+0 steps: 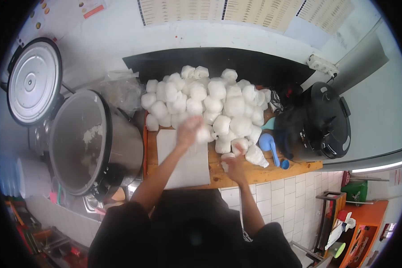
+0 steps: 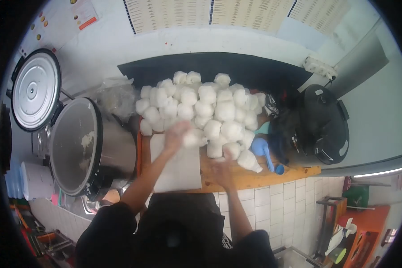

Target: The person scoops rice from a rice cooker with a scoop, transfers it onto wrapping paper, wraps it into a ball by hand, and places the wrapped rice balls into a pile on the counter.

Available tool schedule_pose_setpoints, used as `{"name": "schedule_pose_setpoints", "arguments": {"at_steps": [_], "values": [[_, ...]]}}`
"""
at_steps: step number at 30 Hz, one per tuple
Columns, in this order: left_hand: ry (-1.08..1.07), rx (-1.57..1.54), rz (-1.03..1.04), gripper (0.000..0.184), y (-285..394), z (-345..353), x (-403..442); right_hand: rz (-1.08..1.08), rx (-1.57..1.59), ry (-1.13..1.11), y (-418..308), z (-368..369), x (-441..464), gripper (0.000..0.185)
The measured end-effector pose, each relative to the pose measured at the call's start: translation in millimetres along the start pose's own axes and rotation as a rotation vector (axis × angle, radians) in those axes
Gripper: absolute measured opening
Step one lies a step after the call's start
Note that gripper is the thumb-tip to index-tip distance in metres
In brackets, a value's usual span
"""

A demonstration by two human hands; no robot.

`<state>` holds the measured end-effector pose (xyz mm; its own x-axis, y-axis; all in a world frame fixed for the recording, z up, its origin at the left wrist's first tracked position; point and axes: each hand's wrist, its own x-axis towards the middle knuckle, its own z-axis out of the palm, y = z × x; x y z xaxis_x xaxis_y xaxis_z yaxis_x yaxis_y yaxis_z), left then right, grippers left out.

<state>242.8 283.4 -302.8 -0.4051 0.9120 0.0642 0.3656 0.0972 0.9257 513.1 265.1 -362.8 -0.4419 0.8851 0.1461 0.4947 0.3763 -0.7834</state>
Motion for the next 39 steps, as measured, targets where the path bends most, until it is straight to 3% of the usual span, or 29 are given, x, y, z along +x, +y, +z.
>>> {"name": "schedule_pose_setpoints", "arguments": {"at_steps": [1,2,4,6,8,10,12,13,14,15,17,18,19,20,21,22,23,24,25,27,28,30,32,33,34,35,36,39], "values": [[0.179,0.477,0.478,0.033,-57.7,3.3,54.7,0.073,-0.052,0.242,16.4,-27.5,-0.5,0.060],[0.428,0.700,0.688,0.032,-51.3,-9.4,100.4,0.146,-0.076,0.442,32.5,-56.9,-1.4,0.060],[0.407,0.177,0.286,0.034,3.6,-25.3,167.0,0.231,-0.120,0.597,53.5,-106.0,-5.2,0.058],[0.375,0.457,0.039,0.037,21.0,-31.3,201.6,0.293,-0.172,0.628,64.3,-147.2,-9.8,0.053],[0.258,0.832,-0.001,0.044,22.0,-24.9,216.7,0.334,-0.574,0.372,113.5,-163.4,-16.3,0.046],[0.201,0.992,0.003,0.053,30.0,-20.4,224.4,0.275,-0.526,0.345,155.8,-168.5,-1.7,0.043],[0.157,0.954,-0.051,0.055,47.7,-23.2,221.9,0.281,-0.541,0.438,189.4,-158.4,7.8,0.035],[0.261,0.772,-0.084,0.053,46.2,-27.2,220.0,0.285,-0.534,0.420,196.8,-159.2,9.7,0.035],[0.372,0.587,-0.107,0.051,51.2,-34.2,218.9,0.417,-0.548,0.248,197.9,-162.7,20.1,0.038],[0.396,0.535,-0.099,0.046,107.8,-38.7,173.9,0.537,-0.560,0.077,199.0,-166.2,32.3,0.041],[0.513,0.322,0.451,0.039,69.3,-34.6,114.2,0.471,-0.684,-0.045,213.1,-163.6,33.0,0.041],[0.311,0.496,0.448,0.032,79.8,-41.6,60.2,0.411,-0.814,-0.161,225.6,-158.6,25.4,0.041],[0.103,0.648,0.469,0.027,90.7,-48.4,5.5,0.043,-0.866,0.067,241.4,-151.7,6.8,0.037],[0.108,0.784,0.794,0.028,107.7,-60.1,-34.2,0.108,-0.774,0.144,242.4,-144.1,11.0,0.037],[-0.031,0.698,0.636,0.027,141.4,-85.0,-74.2,0.315,-0.853,-0.164,230.2,-148.2,21.5,0.046],[-0.155,0.591,0.467,0.026,163.3,-107.0,-108.7,-0.019,-0.933,-0.016,271.7,-148.2,2.9,0.043],[-0.158,0.512,0.471,0.026,151.3,-132.0,-133.6,0.016,-1.297,-0.018,273.3,-145.3,-0.2,0.036],[-0.161,0.438,0.490,0.026,134.9,-164.5,-160.3,0.026,-1.185,-0.061,252.3,-159.4,3.4,0.036],[0.087,0.519,0.369,0.024,118.4,-195.6,-199.3,0.444,-0.919,-0.040,188.9,-165.6,23.4,0.039],[0.600,0.583,0.152,0.027,116.3,-229.2,-242.8,0.197,-0.626,0.047,91.9,-170.0,44.3,0.037],[0.868,0.568,0.070,0.033,125.2,-247.3,-246.8,0.218,-0.303,0.030,44.4,-157.4,59.1,0.035],[1.147,0.610,0.008,0.028,119.0,-272.9,-265.0,0.367,0.466,-0.058,-52.7,-125.6,89.3,0.031],[1.213,0.515,-0.005,0.026,110.2,-281.8,-276.3,0.233,-0.031,-0.296,-161.8,-54.9,110.7,0.026],[1.287,0.440,0.006,0.023,104.8,-286.0,-279.9,0.073,0.157,-0.526,-128.9,-2.6,116.8,0.037],[1.272,0.412,0.001,0.023,99.2,-289.8,-284.1,-0.251,-0.105,-0.515,-121.3,62.5,116.7,0.051],[1.281,0.403,-0.017,0.023,92.9,-292.0,-290.6,-0.089,0.161,-0.381,-137.1,122.6,98.0,0.063],[1.293,0.391,-0.037,0.022,86.6,-291.0,-299.5,-0.291,-0.067,-0.430,-132.2,161.3,107.5,0.075],[1.332,0.386,-0.069,0.021,71.6,-297.3,-320.0,-0.260,-0.017,-0.350,-124.7,221.1,103.2,0.082]]}}
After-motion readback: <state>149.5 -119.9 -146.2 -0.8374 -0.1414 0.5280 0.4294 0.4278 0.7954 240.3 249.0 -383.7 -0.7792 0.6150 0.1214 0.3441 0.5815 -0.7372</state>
